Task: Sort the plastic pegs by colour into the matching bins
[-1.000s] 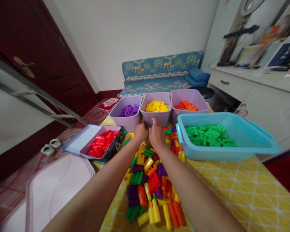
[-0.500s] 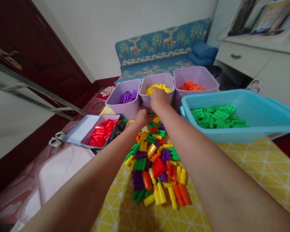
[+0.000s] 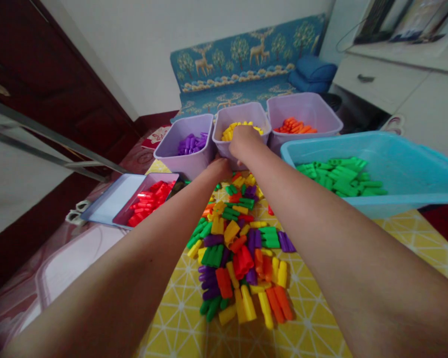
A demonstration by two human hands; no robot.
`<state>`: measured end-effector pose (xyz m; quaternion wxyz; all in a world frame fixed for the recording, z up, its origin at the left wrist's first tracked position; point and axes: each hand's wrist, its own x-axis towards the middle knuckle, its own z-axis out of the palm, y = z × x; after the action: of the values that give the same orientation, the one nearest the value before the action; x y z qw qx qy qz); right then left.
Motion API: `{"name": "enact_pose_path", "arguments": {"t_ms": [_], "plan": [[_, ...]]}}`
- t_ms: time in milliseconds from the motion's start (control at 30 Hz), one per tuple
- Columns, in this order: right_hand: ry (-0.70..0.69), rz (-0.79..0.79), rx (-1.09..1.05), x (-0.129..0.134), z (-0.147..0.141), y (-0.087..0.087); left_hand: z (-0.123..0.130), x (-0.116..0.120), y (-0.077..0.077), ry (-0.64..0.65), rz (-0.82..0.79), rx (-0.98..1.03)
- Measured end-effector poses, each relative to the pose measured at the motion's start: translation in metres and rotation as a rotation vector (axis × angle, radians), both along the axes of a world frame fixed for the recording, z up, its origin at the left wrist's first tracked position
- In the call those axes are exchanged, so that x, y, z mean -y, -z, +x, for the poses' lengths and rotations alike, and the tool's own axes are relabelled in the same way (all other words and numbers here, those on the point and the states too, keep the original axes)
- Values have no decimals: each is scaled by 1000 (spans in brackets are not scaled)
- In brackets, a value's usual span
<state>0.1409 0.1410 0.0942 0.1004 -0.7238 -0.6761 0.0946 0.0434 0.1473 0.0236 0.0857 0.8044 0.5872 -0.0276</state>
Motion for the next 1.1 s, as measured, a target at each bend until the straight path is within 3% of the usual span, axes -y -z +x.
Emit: {"name": "enact_pose_path", "arguments": {"t_ms": [233,700,833,1000,1100], "plan": [[-40,-14,30,6,2,-6,5,10,-13,-171,32,-54],[28,-31,-93,18,1,-6,0,43,-14,-105,132,-55],[24,-50,-114,19,2,-5,-8,54,-24,-5,88,-7],[18,-34,-108,19,3,-4,-25,57,-41,312,-247,142],[16,19,-70,18,2,-4,-29,56,-37,325,-69,199]]}}
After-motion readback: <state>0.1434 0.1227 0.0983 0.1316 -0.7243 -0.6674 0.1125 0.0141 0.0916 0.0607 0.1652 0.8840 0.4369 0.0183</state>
